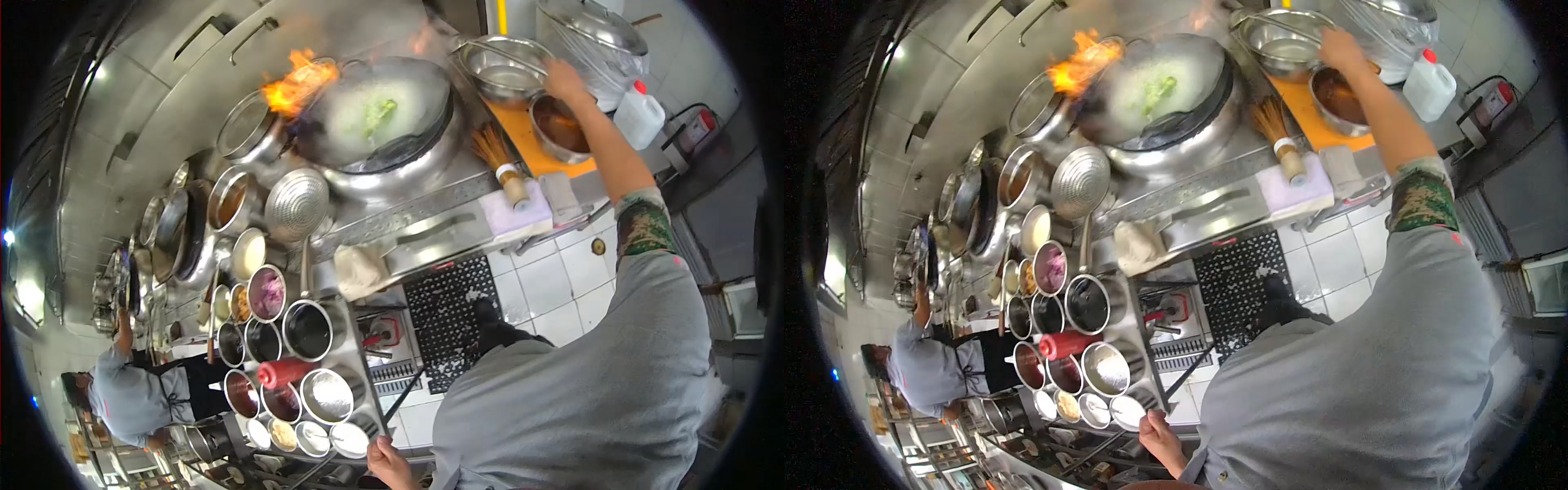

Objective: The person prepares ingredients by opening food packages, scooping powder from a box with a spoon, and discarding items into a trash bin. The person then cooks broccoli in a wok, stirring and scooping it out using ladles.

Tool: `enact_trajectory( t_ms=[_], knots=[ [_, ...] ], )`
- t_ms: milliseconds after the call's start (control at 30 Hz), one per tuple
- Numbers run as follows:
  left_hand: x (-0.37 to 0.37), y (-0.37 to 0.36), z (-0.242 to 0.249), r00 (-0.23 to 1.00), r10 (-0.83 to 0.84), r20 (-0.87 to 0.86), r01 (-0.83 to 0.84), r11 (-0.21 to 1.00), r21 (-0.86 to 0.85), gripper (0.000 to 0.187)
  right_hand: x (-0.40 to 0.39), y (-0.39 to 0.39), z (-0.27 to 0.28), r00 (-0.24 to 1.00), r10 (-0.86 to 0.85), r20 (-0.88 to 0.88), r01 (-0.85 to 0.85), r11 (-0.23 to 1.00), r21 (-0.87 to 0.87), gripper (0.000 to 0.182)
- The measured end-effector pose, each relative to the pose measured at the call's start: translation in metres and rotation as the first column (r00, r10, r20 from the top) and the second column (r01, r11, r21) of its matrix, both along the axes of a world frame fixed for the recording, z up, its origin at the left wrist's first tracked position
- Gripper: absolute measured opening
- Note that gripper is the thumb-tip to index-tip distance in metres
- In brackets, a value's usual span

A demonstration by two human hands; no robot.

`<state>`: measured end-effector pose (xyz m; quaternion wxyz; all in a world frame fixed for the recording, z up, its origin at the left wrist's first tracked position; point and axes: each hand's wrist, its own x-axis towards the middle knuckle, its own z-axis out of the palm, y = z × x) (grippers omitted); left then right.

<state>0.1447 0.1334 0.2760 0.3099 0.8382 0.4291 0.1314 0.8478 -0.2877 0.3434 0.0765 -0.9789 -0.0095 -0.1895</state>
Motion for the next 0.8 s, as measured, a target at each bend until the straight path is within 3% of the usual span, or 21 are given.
enact_trajectory(
  t_ms=[33,100,133,167,267,367,467,500,533,600,700,800],
  knots=[
    [0.018,-0.007,0.002,0.999,-0.015,-0.042,0.013,0.998,-0.059,0.043,0.018,-0.031,-0.005,0.988,-0.105,-0.109,0.094,0.991,-0.097,0.035],
    [0.038,-0.003,-0.013,0.998,-0.054,-0.022,0.054,0.998,-0.018,0.038,0.046,-0.076,-0.016,0.913,-0.036,-0.407,-0.12,0.928,-0.352,0.036],
    [0.057,-0.002,-0.018,0.997,-0.015,0.082,0.02,0.998,-0.066,0.028,0.052,-0.086,-0.02,0.926,-0.042,-0.376,-0.078,0.951,-0.299,0.035],
    [0.066,0.006,-0.027,0.997,-0.054,0.063,0.058,0.996,-0.072,0.019,0.051,-0.091,-0.026,0.936,-0.049,-0.348,-0.04,0.969,-0.244,0.035],
    [0.122,0.016,-0.009,0.972,-0.229,0.044,0.229,0.973,0.015,0.013,0.06,-0.098,-0.035,0.966,0.102,-0.236,-0.131,0.985,-0.11,0.031],
    [0.17,0.022,0.015,0.937,-0.344,0.055,0.344,0.939,0.017,0.014,0.064,-0.082,0.0,0.96,0.062,-0.274,-0.088,0.993,-0.083,0.031],
    [0.198,0.027,0.026,0.934,-0.354,0.056,0.351,0.935,0.048,0.015,0.048,-0.094,-0.014,0.942,0.292,-0.167,-0.299,0.954,-0.024,0.038],
    [0.208,0.032,0.026,0.93,-0.361,0.07,0.358,0.932,0.056,0.015,0.017,-0.079,0.002,0.874,0.306,-0.378,-0.193,0.932,0.308,0.042],
    [0.213,0.035,0.021,0.932,-0.357,0.069,0.354,0.934,0.054,0.016,-0.026,-0.051,0.03,0.746,0.379,-0.548,0.002,0.821,0.571,0.046],
    [0.231,0.04,0.007,0.921,-0.381,0.081,0.381,0.924,0.013,0.016,-0.086,0.008,0.074,0.673,0.532,-0.515,0.02,0.682,0.731,0.056],
    [0.272,0.042,0.013,0.864,-0.493,0.101,0.5,0.865,-0.046,0.015,-0.1,0.053,0.087,0.617,0.577,-0.535,0.077,0.632,0.771,0.055],
    [0.302,0.055,0.017,0.826,-0.527,0.203,0.554,0.825,-0.113,0.017,-0.117,0.105,0.092,0.622,0.517,-0.588,-0.109,0.8,0.589,0.054]
  ],
)
